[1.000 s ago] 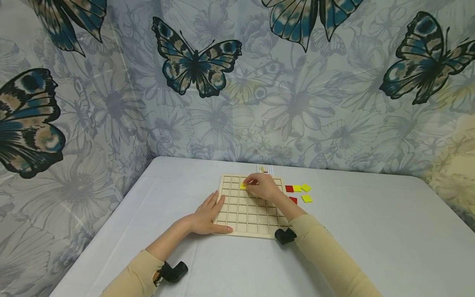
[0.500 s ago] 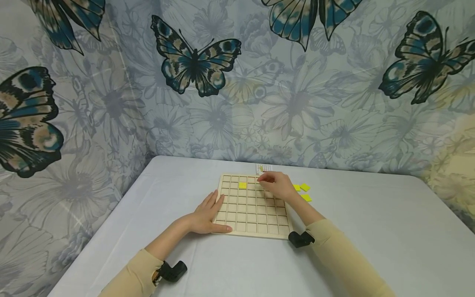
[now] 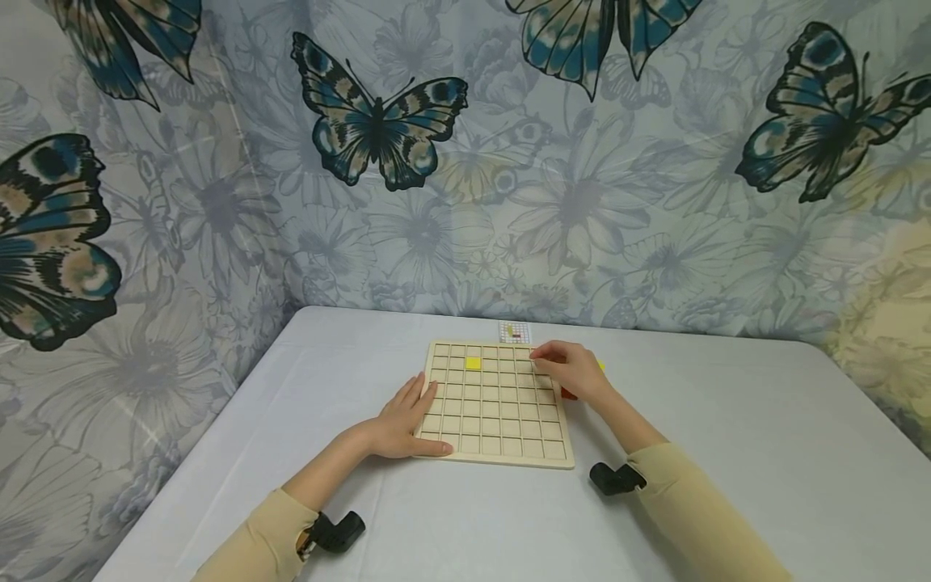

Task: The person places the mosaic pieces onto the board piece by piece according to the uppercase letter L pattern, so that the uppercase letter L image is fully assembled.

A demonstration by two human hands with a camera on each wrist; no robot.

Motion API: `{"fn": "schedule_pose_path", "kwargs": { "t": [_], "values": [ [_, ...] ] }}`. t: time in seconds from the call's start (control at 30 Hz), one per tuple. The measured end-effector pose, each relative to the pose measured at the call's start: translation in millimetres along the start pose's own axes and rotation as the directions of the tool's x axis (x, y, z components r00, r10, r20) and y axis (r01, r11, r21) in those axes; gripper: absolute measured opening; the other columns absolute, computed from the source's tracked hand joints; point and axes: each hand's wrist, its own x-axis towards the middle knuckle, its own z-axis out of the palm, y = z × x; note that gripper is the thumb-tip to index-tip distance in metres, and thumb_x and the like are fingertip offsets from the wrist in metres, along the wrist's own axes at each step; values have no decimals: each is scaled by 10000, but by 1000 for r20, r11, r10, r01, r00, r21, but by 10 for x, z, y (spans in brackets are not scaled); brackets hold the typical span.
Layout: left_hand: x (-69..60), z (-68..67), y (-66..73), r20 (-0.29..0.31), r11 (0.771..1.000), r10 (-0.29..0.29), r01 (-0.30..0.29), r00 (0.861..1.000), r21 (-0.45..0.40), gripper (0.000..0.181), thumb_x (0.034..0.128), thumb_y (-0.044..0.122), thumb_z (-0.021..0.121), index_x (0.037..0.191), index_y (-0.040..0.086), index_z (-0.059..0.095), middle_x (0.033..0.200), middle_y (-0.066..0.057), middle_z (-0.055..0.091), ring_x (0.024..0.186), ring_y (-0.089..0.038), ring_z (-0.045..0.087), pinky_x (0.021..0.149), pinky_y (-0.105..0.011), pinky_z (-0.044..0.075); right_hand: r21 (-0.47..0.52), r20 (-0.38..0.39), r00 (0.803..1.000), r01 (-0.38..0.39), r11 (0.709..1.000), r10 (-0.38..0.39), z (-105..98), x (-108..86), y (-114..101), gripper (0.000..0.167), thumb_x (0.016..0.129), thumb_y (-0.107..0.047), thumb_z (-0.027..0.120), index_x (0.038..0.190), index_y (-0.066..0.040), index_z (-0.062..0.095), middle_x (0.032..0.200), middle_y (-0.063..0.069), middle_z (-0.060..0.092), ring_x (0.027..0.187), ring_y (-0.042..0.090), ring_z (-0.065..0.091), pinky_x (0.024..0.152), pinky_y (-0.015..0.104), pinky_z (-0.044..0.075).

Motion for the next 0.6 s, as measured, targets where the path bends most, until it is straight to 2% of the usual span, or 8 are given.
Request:
{"fn": "schedule_pose_path", "kwargs": {
  "t": [0.23, 0.4, 0.6],
  "values": [
    [20, 16, -31, -7, 1000, 17, -17, 1000, -4, 1089, 862, 587, 647, 1555, -5, 50, 1595, -242, -90, 1467, -372, -99, 1139, -575, 69, -53, -39, 999, -10, 999, 8, -119, -55, 127, 223, 958, -201, 629, 1124, -67, 695, 1039, 99, 691, 932, 249, 621, 753, 377, 483],
    [28, 22, -54, -8, 999, 34, -34, 999, -6, 1096, 858, 598, 643, 1552, -14, 56, 1592, -253, -86, 1464, -385, -100, 1135, -585, 67, -139, -77, 997, -24, 990, 13, -179, -78, 219, 239, 946, -189, 630, 1141, -62, 682, 1078, 116, 677, 998, 290, 600, 773, 392, 486],
    [40, 53, -93, -10, 999, 42, -42, 999, 8, 1130, 842, 660, 610, 1558, 14, 22, 1597, -216, -119, 1464, -345, -140, 1147, -550, 32, -188, -72, 997, -17, 982, 4, -252, -86, 321, 255, 934, -162, 627, 1151, -32, 665, 1124, 151, 651, 1029, 327, 573, 769, 398, 502]
  ]
}}
